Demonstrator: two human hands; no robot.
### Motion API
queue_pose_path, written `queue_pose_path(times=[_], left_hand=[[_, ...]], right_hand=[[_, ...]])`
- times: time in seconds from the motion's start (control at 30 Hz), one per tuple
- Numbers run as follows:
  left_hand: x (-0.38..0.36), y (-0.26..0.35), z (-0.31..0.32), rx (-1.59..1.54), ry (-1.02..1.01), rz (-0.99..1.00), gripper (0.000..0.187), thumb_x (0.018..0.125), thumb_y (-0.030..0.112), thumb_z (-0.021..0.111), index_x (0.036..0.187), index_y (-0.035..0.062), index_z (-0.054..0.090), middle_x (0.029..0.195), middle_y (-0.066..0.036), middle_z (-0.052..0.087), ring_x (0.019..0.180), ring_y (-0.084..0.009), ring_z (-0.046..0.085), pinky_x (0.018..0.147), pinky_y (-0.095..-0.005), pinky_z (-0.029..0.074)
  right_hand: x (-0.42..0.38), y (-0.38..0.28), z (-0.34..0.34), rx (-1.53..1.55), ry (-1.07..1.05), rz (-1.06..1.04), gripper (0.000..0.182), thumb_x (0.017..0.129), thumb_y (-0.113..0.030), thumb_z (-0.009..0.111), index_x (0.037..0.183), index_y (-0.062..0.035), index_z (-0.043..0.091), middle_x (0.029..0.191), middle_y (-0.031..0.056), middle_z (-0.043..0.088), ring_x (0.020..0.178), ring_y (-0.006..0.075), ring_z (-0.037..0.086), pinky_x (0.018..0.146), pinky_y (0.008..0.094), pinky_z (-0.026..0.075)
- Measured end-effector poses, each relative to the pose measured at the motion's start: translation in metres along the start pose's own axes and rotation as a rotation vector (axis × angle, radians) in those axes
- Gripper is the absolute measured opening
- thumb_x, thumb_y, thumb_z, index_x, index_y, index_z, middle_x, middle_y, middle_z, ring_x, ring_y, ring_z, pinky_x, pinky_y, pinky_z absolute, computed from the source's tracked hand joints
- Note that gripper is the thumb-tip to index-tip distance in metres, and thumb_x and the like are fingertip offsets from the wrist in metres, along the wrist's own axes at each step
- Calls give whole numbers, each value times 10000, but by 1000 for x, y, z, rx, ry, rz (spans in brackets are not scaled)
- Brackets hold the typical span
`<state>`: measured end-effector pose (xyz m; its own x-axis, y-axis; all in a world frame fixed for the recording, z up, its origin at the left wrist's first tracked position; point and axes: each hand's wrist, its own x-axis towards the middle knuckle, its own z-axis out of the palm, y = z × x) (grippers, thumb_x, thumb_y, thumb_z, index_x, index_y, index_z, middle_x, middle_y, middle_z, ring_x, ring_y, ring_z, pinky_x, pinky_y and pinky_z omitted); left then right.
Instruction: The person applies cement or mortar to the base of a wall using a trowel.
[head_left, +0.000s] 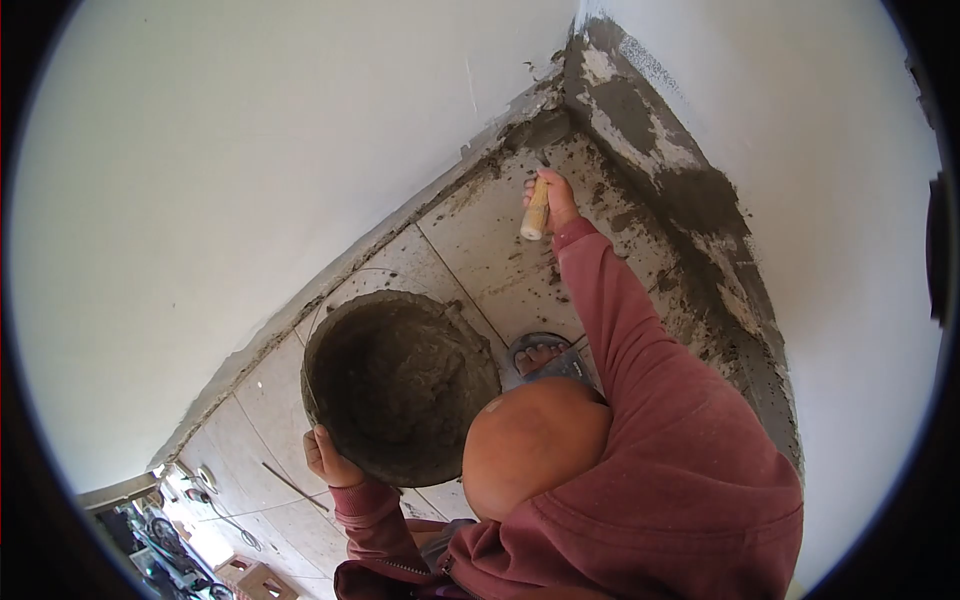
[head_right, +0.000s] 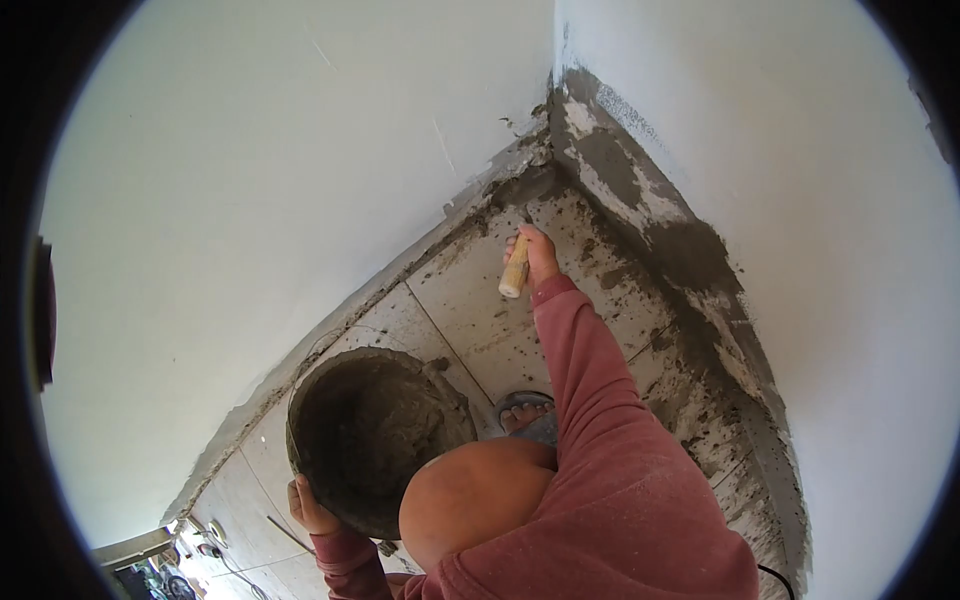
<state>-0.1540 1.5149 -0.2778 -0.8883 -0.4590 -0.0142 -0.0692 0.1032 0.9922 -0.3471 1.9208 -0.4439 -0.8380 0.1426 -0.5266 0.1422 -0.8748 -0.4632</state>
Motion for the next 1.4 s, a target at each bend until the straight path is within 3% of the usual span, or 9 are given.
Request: queue_pose_path(times=[0.2, 0.3, 0.53, 0.63, 0.8, 1.03, 1.17, 1.33, 1.4], left_hand=[[-5, 5, 8, -4, -8, -17, 253, 847, 190, 470, 638, 60, 414, 597, 28, 439, 546, -43, 340, 532, -186, 302], [-2, 12, 23, -17, -17, -14, 255, 848, 185, 469, 633, 63, 406, 594, 34, 426, 547, -39, 329, 528, -179, 289], [-9, 10, 28, 57, -38, 44, 239, 845, 166, 480, 638, 66, 414, 596, 46, 404, 550, -36, 307, 517, -182, 271], [-12, 17, 36, 43, -38, 19, 238, 848, 167, 476, 641, 64, 417, 597, 47, 407, 551, -35, 310, 519, -180, 273], [-7, 14, 40, 29, -45, 10, 243, 843, 165, 487, 637, 65, 407, 595, 46, 401, 549, -33, 303, 511, -176, 267], [-7, 14, 37, 44, -17, 32, 258, 833, 151, 504, 620, 68, 384, 584, 55, 375, 544, -30, 282, 496, -175, 250], [-6, 13, 35, 32, -16, 21, 261, 833, 149, 503, 616, 69, 383, 582, 57, 370, 540, -29, 275, 492, -176, 241], [-5, 13, 31, 52, 2, 35, 262, 832, 147, 500, 611, 73, 379, 577, 59, 363, 538, -30, 268, 490, -178, 235], [-5, 11, 30, 32, 5, 19, 262, 831, 149, 501, 611, 73, 379, 577, 59, 362, 539, -30, 267, 491, -178, 234]], right_hand=[[33, -5, 41, 68, 87, -69, 125, 796, -180, 471, 756, -90, 394, 600, 46, 451, 521, 168, 458, 490, 307, 414], [2, 14, 18, -106, 12, -43, 121, 790, -165, 479, 809, -90, 386, 632, 46, 446, 508, 165, 458, 466, 327, 417], [7, 52, 9, 10, 98, 32, 105, 791, -159, 480, 816, -73, 426, 634, 51, 456, 489, 168, 470, 448, 323, 425], [2, 71, 51, -182, 180, -67, 120, 797, -172, 488, 809, -71, 424, 650, 54, 459, 519, 160, 479, 480, 319, 439], [-48, 79, 51, -261, -59, -13, 119, 795, -161, 489, 793, -63, 420, 621, 50, 462, 499, 157, 486, 465, 325, 456], [-18, 74, 18, 86, 97, 29, 137, 774, -178, 489, 778, -59, 421, 607, 65, 476, 459, 177, 485, 434, 332, 438], [-18, 65, 30, 64, 57, 102, 140, 774, -174, 490, 790, -52, 424, 606, 73, 475, 465, 182, 484, 442, 341, 437], [-89, 83, 19, -456, -132, 283, 110, 788, -171, 475, 806, -79, 417, 631, 43, 465, 506, 156, 464, 473, 308, 431], [-72, 79, 9, -334, -60, 245, 109, 787, -170, 475, 803, -79, 416, 625, 43, 464, 507, 155, 465, 474, 306, 432]])
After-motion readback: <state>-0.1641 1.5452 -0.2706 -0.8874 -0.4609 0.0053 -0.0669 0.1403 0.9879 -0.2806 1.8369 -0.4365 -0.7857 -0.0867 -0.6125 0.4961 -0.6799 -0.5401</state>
